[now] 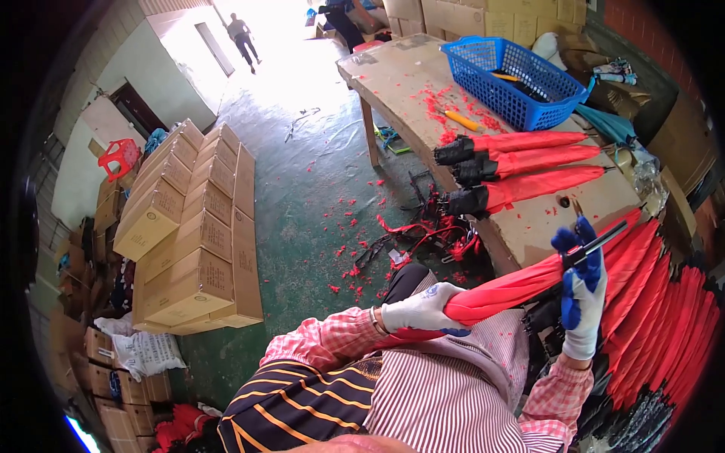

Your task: The worker is folding umbrella canopies and securing them with straps as part of an assembly process.

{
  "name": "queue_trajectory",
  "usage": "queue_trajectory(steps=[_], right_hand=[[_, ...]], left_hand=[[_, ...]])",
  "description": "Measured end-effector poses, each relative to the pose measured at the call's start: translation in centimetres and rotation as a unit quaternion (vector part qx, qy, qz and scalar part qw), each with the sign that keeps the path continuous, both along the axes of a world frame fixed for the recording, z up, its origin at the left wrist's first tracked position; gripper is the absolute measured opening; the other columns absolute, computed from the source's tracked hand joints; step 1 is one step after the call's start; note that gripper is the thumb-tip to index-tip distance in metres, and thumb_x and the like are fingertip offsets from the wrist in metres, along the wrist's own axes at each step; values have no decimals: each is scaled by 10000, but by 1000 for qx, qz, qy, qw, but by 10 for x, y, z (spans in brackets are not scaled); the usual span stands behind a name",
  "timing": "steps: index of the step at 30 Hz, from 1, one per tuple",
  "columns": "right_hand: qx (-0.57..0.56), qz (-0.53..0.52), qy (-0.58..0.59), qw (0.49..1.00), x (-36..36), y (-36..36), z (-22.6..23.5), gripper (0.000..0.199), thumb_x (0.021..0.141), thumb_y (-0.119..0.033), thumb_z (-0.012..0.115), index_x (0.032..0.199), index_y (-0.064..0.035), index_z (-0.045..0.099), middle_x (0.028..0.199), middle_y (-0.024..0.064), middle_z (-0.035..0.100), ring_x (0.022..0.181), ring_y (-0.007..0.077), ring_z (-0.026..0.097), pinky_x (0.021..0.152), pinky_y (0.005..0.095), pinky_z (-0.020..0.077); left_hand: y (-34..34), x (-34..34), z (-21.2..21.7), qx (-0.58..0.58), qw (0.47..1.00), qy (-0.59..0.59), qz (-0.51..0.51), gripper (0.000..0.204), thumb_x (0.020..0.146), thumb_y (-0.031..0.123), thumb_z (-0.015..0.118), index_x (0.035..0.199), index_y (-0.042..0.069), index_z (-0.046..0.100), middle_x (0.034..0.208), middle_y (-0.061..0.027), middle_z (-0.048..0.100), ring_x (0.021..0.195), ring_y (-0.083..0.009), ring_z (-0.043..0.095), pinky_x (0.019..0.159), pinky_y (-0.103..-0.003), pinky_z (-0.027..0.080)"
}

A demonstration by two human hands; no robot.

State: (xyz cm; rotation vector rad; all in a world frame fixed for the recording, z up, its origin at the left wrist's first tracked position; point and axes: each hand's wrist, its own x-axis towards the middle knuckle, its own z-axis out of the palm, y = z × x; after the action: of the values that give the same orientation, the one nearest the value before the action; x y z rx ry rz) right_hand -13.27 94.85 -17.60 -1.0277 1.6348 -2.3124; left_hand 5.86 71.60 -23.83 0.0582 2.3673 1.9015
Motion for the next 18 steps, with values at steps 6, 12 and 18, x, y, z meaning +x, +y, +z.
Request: queue_trajectory(steps=[6, 12, 18], right_hand=[[72, -76, -50, 993, -3, 13, -11, 822, 932, -285, 820, 1601, 32, 463, 1451, 143, 639, 1222, 215, 683, 1096, 371, 506], [-39, 64, -80, 994, 8, 10, 13, 795, 907, -230, 830, 1583, 22, 497, 1328, 68, 668, 1113, 144, 683, 992, 296, 547], [38, -72, -84, 993, -2, 35, -13, 853, 885, -217, 846, 1604, 15, 452, 1328, 102, 687, 1145, 156, 683, 1017, 303, 536]], left_hand=[[16, -4, -5, -80, 995, 27, 44, 602, 846, 235, 907, 1336, -48, 698, 1117, -154, 805, 1058, -167, 738, 952, -343, 569], [12, -1, 5, 9, 999, -33, -8, 623, 834, 260, 921, 1331, -45, 701, 1130, -150, 803, 1072, -161, 734, 956, -342, 567], [28, -21, -17, -70, 998, -5, 10, 561, 825, 248, 929, 1257, -48, 728, 1114, -144, 804, 1026, -155, 726, 966, -347, 565]])
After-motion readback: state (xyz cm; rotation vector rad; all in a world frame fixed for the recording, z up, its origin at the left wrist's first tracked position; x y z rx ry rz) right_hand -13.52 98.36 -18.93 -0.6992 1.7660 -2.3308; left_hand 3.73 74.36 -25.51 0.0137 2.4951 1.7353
